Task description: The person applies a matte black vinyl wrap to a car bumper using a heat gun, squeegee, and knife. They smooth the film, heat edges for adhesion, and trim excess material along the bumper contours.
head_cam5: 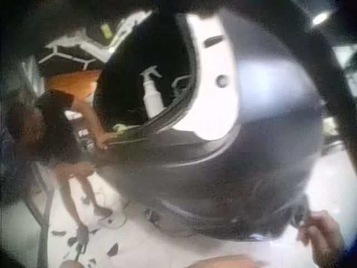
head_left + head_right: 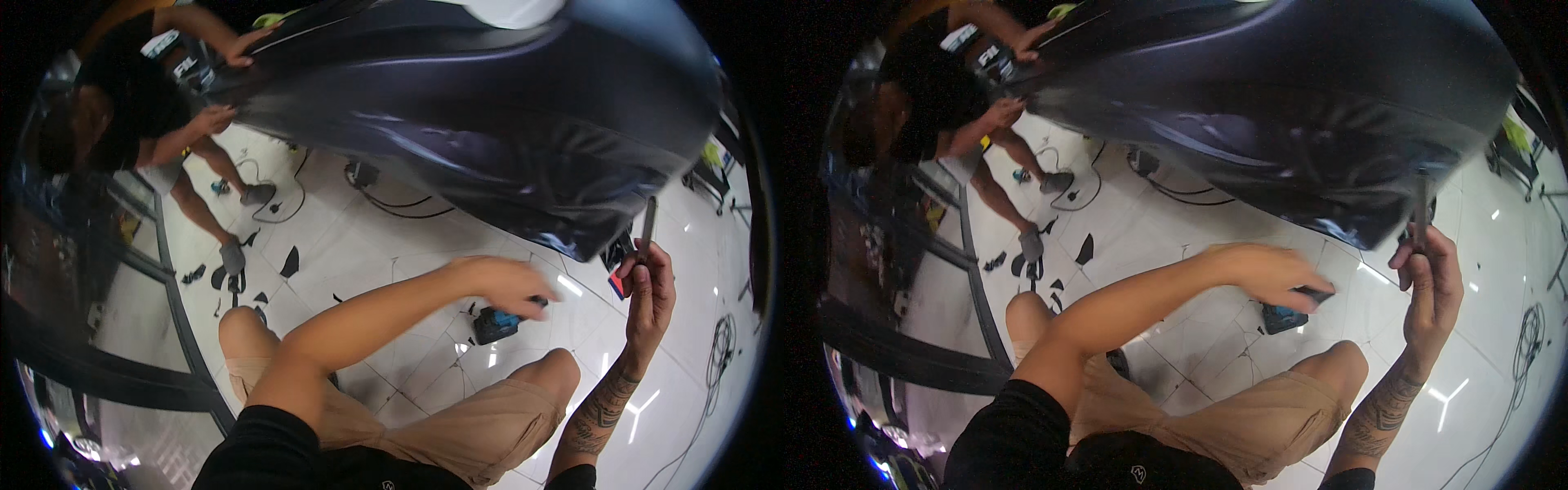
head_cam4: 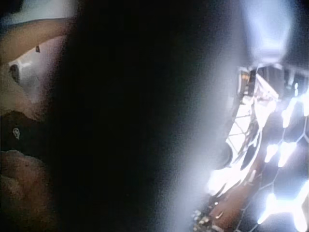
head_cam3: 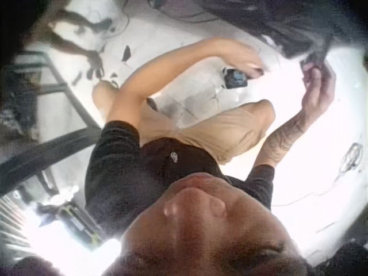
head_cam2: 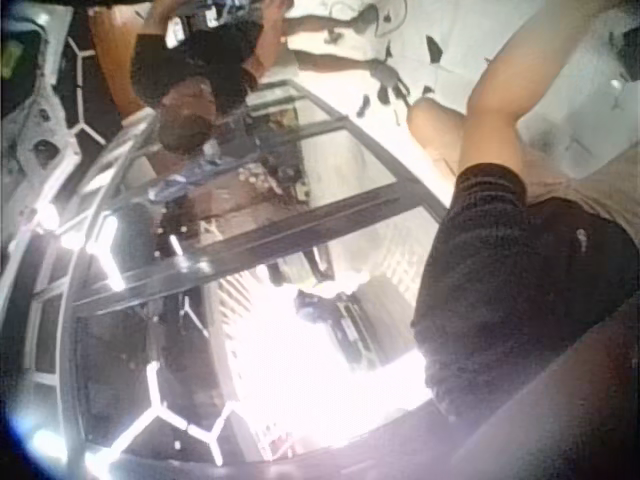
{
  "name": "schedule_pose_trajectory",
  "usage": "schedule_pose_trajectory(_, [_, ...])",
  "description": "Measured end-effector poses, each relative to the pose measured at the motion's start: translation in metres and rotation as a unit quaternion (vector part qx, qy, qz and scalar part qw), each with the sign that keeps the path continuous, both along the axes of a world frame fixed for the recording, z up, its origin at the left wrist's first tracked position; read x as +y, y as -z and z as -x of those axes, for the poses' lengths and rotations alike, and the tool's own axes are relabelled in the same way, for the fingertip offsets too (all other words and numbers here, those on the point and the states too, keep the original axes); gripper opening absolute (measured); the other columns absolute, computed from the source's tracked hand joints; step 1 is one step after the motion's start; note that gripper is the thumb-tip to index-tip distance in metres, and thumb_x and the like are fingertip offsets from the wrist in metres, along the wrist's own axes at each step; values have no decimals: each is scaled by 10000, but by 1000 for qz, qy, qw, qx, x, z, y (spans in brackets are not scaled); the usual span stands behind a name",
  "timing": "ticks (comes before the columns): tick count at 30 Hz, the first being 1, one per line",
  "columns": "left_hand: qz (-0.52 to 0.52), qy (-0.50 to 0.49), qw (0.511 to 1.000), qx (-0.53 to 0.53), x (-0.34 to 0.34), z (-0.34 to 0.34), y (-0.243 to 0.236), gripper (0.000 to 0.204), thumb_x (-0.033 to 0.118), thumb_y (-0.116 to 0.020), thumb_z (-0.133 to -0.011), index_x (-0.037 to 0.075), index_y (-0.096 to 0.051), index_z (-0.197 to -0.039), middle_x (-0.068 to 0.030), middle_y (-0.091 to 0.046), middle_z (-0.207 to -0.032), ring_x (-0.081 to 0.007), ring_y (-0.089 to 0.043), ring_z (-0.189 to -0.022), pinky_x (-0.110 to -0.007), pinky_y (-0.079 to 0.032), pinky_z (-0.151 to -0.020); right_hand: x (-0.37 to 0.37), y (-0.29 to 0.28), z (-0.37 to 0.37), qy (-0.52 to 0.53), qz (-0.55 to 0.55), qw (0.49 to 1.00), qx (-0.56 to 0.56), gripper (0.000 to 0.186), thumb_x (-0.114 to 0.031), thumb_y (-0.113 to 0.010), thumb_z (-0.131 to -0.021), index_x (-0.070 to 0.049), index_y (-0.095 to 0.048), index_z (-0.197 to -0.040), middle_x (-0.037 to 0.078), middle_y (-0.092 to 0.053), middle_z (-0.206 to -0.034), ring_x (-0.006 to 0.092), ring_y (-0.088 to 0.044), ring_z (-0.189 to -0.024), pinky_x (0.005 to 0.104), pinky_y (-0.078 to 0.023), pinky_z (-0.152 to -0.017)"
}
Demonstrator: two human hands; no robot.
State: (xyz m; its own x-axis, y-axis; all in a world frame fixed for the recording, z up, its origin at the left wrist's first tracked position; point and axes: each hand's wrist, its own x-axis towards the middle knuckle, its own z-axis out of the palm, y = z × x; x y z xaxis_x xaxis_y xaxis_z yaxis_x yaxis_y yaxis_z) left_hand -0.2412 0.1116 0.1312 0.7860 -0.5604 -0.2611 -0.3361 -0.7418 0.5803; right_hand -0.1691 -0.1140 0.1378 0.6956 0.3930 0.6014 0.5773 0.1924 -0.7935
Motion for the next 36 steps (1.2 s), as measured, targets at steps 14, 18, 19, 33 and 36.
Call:
schedule_pose_trajectory(14, [-152, -100, 968, 175, 241, 186, 92, 398, 275, -567, -865, 7, -563, -1161, -195, -640, -1025, -353, -615, -994, -433, -496, -844, 353, -107, 93, -55, 185, 890, -413, 121, 35, -555, -837, 10, -574, -954, 139, -567, -705, 235, -591, -585, 301, -449, -558])
schedule_pose_trajectory(18, [-117, -92, 985, 88, 282, 192, 108, 352, 250, -583, -853, 2, -582, -1103, -182, -650, -999, -338, -631, -975, -449, -504, -834, 433, -118, 106, -26, 197, 868, -455, 103, 24, -553, -846, 13, -569, -947, 154, -574, -716, 257, -595, -589, 315, -449, -547])
schedule_pose_trajectory(19, [-119, -97, 984, 91, 294, 195, 105, 353, 251, -585, -853, 4, -582, -1105, -182, -650, -1009, -336, -634, -971, -453, -504, -835, 450, -119, 113, -16, 200, 862, -466, 101, 23, -552, -848, 15, -568, -947, 156, -577, -719, 262, -596, -589, 319, -449, -543])
schedule_pose_trajectory(33, [640, -273, 717, 25, 381, 183, 131, 339, 190, -512, -973, 34, -515, -1275, -99, -666, -1087, -154, -643, -945, -281, -503, -819, 506, -48, 193, -12, 329, 906, -266, 352, 58, -516, -764, 9, -520, -1113, 184, -592, -870, 313, -634, -726, 402, -492, -640])
schedule_pose_trajectory(36, [452, -311, 835, 30, 397, 179, 151, 316, 199, -520, -964, 3, -562, -1209, -135, -670, -1072, -211, -653, -955, -310, -505, -817, 511, -68, 190, -7, 328, 900, -285, 344, 90, -500, -798, 10, -515, -1132, 181, -606, -973, 297, -656, -812, 385, -521, -677])
